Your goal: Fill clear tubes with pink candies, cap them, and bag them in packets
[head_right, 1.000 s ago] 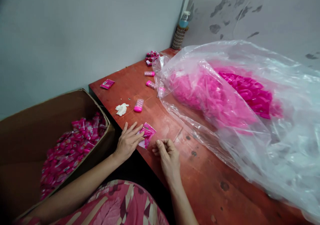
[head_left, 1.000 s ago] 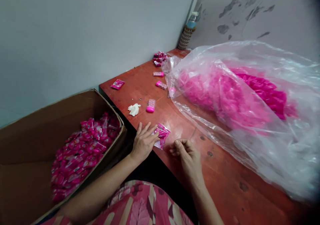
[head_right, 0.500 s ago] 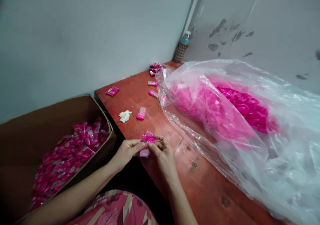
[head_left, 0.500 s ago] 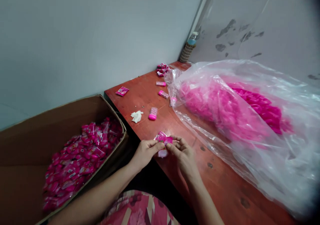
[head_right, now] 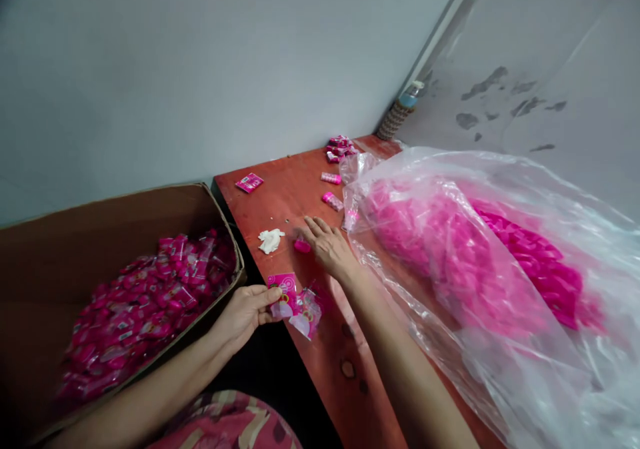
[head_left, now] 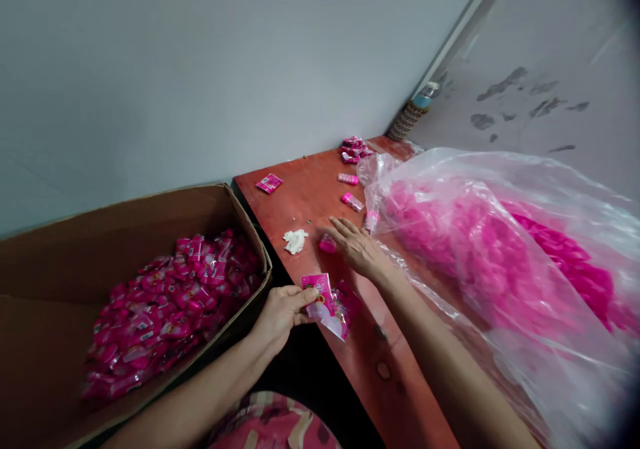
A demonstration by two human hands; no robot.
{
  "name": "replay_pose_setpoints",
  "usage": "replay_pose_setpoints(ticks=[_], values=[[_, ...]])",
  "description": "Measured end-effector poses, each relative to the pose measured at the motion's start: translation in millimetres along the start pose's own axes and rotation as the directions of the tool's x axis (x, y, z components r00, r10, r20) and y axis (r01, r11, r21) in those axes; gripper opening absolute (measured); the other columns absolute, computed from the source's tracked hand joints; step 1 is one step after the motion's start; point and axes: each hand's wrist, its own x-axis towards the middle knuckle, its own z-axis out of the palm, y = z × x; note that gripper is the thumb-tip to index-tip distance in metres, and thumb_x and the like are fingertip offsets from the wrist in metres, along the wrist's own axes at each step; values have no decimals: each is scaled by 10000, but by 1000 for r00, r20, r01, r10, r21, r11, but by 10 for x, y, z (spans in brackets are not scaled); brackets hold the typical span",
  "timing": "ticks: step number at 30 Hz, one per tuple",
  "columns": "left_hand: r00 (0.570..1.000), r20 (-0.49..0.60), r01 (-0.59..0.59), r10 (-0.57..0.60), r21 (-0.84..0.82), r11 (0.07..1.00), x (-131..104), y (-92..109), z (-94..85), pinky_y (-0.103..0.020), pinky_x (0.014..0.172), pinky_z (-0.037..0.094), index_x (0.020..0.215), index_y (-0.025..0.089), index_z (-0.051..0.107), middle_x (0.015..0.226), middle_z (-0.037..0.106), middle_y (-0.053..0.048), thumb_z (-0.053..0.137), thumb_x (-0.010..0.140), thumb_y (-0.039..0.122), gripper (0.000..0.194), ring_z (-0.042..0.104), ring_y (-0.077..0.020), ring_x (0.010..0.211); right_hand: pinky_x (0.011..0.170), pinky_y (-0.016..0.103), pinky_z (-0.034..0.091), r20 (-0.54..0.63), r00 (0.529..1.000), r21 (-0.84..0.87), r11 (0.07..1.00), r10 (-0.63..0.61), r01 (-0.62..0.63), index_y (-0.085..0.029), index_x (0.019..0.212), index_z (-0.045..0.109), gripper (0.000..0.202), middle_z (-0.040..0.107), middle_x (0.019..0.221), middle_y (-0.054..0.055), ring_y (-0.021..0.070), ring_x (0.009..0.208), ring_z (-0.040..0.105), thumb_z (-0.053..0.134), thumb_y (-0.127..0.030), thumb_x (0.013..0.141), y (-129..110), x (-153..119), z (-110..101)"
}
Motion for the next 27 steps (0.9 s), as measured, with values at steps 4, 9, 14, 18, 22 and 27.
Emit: replay_pose_setpoints(ticks=[4,9,14,18,22,27], values=[[999,-38,3,-7,-121,993,46,83,-15,-230,505,509,654,73,638,622,641,-57,770,582,278,254,585,-121,515,879,368,365,88,995,48,998,-44,40,-199,1128,522,331,518,1226,82,245,1175,404,385,-88,847,122,133,61],[992,-124,-11,-23,-267,964,113,170,21,-228,493,510,683,91,618,635,636,-40,735,637,208,172,590,-120,532,684,306,425,-26,971,222,949,237,-226,-136,929,546,210,623,844,108,216,783,571,385,-264,886,-143,-233,33],[995,-103,-34,-9,-408,913,182,160,134,-277,579,543,756,101,607,697,651,-46,659,724,166,89,629,-148,614,468,235,419,203,758,868,244,620,-432,-165,771,492,331,560,605,20,142,499,531,397,-470,858,-912,-823,-122],[998,-64,-33,5,-448,894,199,69,273,-285,608,544,766,93,591,717,650,-62,647,737,162,93,637,-169,664,376,197,392,334,675,904,-21,658,-427,-164,816,484,348,561,580,6,111,411,508,445,-509,826,-1327,-1065,-87],[1000,-2,-23,25,-421,907,141,-33,413,-236,562,522,751,84,581,669,631,-50,679,712,187,148,605,-127,581,358,173,396,335,662,924,-95,670,-371,-170,865,470,360,576,628,6,104,424,532,467,-526,809,-1383,-1135,21],[994,74,-62,86,-281,958,37,-80,498,-229,542,495,716,79,566,634,616,-48,735,649,252,252,585,-122,540,351,152,381,327,686,939,-143,650,-312,-170,890,470,335,579,614,1,93,413,529,469,-499,825,-1346,-1193,49]])
